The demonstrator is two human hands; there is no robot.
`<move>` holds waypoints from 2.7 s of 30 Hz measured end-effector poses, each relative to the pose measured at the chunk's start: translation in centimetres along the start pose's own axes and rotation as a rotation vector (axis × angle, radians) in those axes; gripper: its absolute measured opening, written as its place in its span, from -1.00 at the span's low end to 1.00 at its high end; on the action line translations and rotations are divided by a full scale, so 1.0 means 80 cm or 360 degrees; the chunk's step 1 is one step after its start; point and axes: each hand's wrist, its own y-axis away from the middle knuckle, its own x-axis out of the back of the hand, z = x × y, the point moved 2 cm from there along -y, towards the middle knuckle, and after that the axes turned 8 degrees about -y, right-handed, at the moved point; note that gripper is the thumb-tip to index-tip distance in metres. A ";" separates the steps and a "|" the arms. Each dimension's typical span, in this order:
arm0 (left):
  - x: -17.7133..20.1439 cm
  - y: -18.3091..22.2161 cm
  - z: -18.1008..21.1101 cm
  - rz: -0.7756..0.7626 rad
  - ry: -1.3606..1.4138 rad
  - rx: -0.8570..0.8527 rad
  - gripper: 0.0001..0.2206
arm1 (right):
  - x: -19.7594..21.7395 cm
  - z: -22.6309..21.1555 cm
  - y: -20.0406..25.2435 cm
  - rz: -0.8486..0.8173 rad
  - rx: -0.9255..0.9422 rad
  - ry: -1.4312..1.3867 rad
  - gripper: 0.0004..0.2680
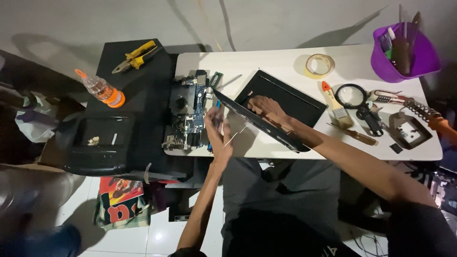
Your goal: Disassembling a laptop screen assembly by removing screws and prying the bezel from the frame.
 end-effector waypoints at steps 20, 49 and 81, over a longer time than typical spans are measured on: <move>-0.045 -0.031 -0.040 -0.0059 0.0189 0.0365 -0.21 | -0.162 0.352 0.031 -0.0265 0.0109 0.0403 -0.18; -0.017 0.021 -0.073 0.0237 0.0246 0.0520 -0.66 | -0.010 -0.035 -0.029 -0.0321 -0.0789 0.0454 -0.85; 0.020 0.024 0.005 -0.0451 0.0250 0.0252 -0.37 | 0.006 -0.055 0.022 0.0198 0.0002 0.1429 -0.73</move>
